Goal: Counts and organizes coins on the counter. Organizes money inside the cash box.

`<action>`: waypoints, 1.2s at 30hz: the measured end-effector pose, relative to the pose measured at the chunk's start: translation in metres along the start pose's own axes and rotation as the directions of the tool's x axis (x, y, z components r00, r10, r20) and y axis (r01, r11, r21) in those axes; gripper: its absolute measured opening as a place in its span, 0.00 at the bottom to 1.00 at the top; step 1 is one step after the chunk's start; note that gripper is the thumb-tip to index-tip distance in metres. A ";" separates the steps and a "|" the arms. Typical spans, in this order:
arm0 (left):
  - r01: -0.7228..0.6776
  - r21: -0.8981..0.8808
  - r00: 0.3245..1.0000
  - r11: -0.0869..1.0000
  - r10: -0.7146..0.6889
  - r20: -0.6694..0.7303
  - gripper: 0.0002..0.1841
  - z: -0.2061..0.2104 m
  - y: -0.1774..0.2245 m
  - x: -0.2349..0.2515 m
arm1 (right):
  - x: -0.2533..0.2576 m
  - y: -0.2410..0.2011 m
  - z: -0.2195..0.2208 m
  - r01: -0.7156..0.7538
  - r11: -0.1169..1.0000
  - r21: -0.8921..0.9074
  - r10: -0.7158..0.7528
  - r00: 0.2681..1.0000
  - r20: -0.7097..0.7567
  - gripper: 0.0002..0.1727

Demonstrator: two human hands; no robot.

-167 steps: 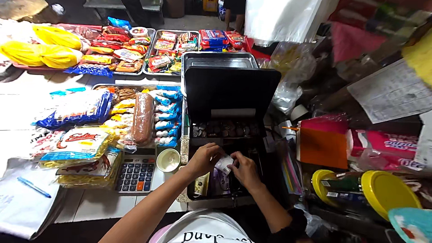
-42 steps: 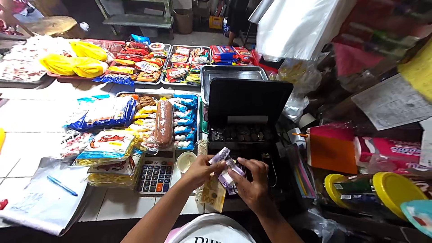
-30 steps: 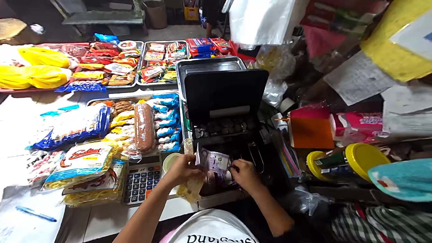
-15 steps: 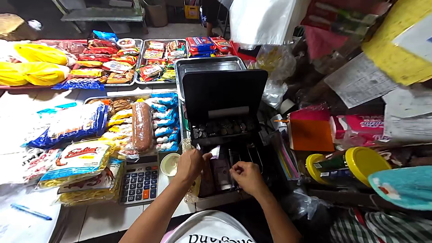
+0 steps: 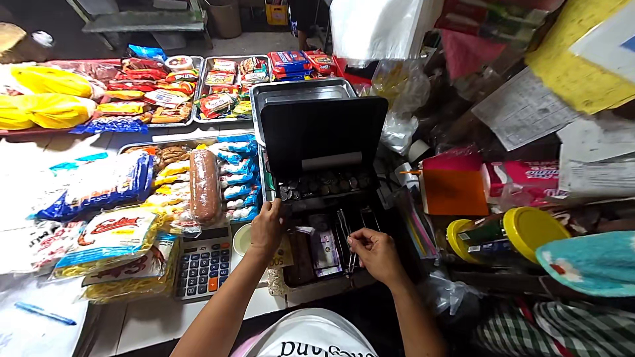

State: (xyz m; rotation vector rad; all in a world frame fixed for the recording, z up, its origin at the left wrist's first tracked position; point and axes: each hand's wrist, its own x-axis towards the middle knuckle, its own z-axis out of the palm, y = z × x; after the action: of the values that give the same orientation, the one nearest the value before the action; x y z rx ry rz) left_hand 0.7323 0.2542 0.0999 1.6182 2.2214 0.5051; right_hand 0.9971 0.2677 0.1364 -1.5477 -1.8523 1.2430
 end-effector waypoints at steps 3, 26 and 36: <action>-0.180 -0.231 0.981 0.956 0.156 -0.118 0.14 -0.009 -0.009 -0.008 | 0.001 -0.004 0.005 0.015 1.000 0.025 -0.015 1.000 0.002 0.07; -0.657 0.067 0.753 0.750 0.649 0.109 0.18 0.062 0.042 -0.011 | 0.014 -0.025 -0.007 -0.059 0.980 -0.190 0.090 0.984 0.155 0.11; -0.393 -0.319 0.909 0.862 0.418 0.008 0.24 0.021 0.022 0.002 | 0.016 -0.032 0.047 -0.001 0.928 -0.374 0.085 0.974 0.209 0.13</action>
State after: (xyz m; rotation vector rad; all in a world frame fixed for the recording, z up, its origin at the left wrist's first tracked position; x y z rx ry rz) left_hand 0.7601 0.2642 0.0916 1.8919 1.6360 0.8415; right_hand 0.9382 0.2667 0.1351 -1.7037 -2.3194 1.1720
